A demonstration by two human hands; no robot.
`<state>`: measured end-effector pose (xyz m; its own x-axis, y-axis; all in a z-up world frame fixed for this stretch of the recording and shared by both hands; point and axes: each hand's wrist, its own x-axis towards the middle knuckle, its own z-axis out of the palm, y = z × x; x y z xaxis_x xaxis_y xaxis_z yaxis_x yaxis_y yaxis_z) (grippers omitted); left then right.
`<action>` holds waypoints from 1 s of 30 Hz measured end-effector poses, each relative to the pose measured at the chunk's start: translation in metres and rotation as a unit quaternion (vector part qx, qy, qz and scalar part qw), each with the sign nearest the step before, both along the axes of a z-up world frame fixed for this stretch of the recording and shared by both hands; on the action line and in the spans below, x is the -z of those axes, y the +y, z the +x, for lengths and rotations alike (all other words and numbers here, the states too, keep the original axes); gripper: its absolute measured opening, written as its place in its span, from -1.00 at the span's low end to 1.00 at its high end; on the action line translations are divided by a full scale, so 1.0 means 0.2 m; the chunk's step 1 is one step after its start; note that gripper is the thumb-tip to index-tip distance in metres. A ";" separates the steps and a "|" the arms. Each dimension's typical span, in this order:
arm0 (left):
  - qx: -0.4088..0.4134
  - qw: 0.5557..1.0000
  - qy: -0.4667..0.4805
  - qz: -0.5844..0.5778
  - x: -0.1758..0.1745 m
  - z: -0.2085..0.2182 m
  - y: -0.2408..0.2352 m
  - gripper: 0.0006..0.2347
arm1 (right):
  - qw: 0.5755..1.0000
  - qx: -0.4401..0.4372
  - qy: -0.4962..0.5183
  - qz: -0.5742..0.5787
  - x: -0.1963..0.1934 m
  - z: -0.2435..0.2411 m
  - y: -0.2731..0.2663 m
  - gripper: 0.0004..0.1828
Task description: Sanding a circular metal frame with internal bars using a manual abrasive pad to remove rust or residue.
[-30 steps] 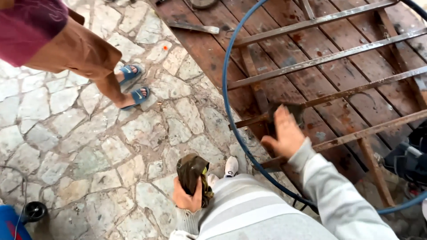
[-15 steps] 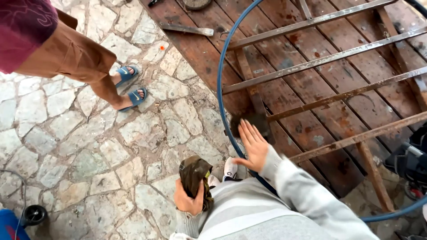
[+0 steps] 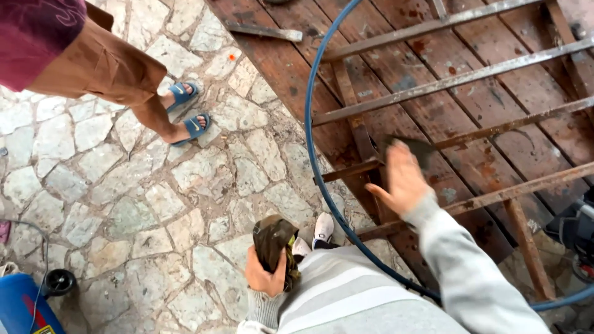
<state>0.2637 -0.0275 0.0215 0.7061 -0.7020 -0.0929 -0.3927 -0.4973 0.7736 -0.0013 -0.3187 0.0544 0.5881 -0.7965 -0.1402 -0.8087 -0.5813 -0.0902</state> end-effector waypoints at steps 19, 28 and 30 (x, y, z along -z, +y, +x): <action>0.020 0.999 -0.001 0.026 0.01 -0.07 -0.04 -0.53 | 0.996 0.027 -0.088 -0.021 0.09 -0.20 -0.18 0.29; 0.020 0.999 0.016 0.034 0.01 -0.07 -0.09 -0.52 | 1.000 0.015 -0.021 -0.010 0.15 -0.33 -0.26 0.19; 0.028 0.998 0.029 0.046 0.00 -0.07 -0.08 -0.51 | 0.999 0.015 -0.026 0.034 0.19 -0.27 -0.28 0.13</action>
